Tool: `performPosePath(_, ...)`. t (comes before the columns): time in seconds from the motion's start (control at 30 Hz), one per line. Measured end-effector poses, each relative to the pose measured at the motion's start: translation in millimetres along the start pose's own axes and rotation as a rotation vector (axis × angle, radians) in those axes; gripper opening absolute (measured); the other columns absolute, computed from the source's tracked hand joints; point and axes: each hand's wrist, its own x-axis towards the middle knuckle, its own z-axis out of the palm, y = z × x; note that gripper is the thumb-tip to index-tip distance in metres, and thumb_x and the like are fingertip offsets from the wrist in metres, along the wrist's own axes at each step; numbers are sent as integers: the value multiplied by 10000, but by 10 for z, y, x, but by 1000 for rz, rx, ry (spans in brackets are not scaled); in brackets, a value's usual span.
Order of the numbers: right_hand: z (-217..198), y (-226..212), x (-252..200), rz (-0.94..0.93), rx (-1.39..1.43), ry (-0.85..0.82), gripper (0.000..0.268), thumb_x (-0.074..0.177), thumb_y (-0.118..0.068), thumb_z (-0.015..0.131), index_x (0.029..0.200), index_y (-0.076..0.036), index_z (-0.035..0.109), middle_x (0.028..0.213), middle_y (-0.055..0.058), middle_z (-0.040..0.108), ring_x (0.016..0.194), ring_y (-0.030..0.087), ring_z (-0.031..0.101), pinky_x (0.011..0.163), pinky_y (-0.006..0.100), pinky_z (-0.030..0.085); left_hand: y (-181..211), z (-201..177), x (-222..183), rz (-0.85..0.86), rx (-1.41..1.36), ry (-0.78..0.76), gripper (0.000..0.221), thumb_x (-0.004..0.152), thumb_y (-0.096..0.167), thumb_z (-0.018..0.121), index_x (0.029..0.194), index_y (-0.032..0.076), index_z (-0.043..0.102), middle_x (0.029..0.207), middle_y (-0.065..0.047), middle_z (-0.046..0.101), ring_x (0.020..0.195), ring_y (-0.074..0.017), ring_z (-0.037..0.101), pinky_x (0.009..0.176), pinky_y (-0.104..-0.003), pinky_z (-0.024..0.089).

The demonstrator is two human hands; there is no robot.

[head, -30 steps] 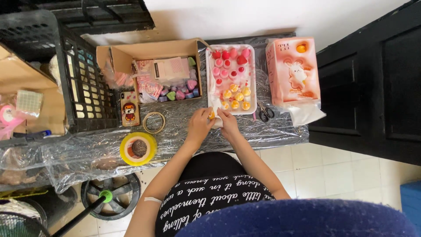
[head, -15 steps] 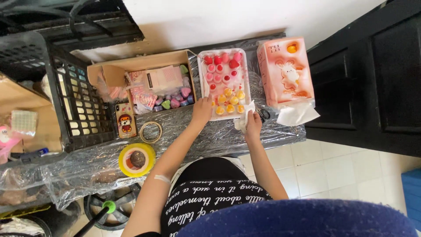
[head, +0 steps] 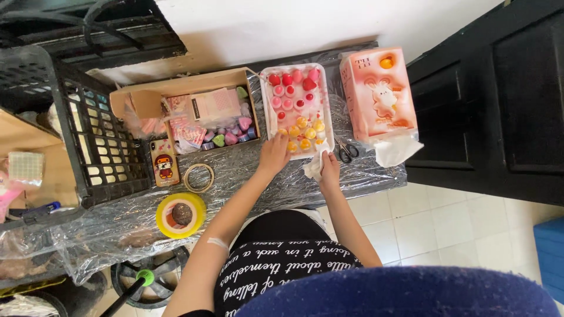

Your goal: Wrapping small candle items in paper and placing them into small plastic bags.

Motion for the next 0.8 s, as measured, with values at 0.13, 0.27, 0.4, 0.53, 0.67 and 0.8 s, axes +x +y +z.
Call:
performPosePath(0.13, 71, 10, 1, 35, 1, 27, 238, 1066, -240, 545, 1216, -66, 605, 1043, 6, 697, 906, 91, 682, 786, 271, 557, -105, 137, 4, 174, 44, 137, 621, 737, 202, 790, 1312, 70, 595, 1238, -118, 609, 1125, -297, 612, 877, -447, 470)
performPosePath(0.27, 120, 23, -58, -13, -64, 24, 231, 1078, -231, 561, 1214, -48, 600, 1033, 17, 697, 890, 95, 668, 759, 271, 546, -188, 341, 28, 284, 163, 178, 591, 791, 253, 798, 1314, 75, 589, 1231, -70, 636, 1173, -259, 585, 950, -420, 450)
performPosePath(0.4, 112, 78, -85, 45, -31, 32, 253, 1065, -227, 569, 1219, -33, 622, 1031, 16, 706, 895, 92, 678, 773, 259, 556, -179, 429, 50, 300, 239, 187, 575, 811, 256, 789, 1309, 55, 583, 1202, -85, 647, 1144, -268, 591, 963, -420, 453)
performPosePath(0.53, 24, 227, 29, 46, -12, -1, 261, 1095, -238, 558, 1235, -25, 609, 1056, 29, 693, 905, 102, 672, 779, 276, 546, -94, 130, -42, 249, 36, 161, 617, 749, 193, 804, 1318, 99, 583, 1205, -71, 654, 1161, -263, 605, 991, -425, 460)
performPosePath(0.67, 226, 179, -110, 189, 62, -93, 356, 1069, -309, 496, 1285, -40, 585, 1147, 64, 697, 1016, 165, 695, 872, 334, 574, 82, -231, -329, -56, -517, 260, 560, 755, 180, 826, 1266, 67, 628, 1185, -129, 638, 1027, -290, 652, 866, -403, 525)
performPosePath(0.8, 581, 144, -345, 466, 150, -272, 429, 1014, -367, 493, 1338, -99, 579, 1233, 58, 702, 1111, 199, 684, 926, 364, 582, 237, -544, -604, -105, -768, 317, 439, 778, 188, 828, 1181, 84, 690, 1145, -96, 670, 1034, -266, 692, 894, -349, 563)
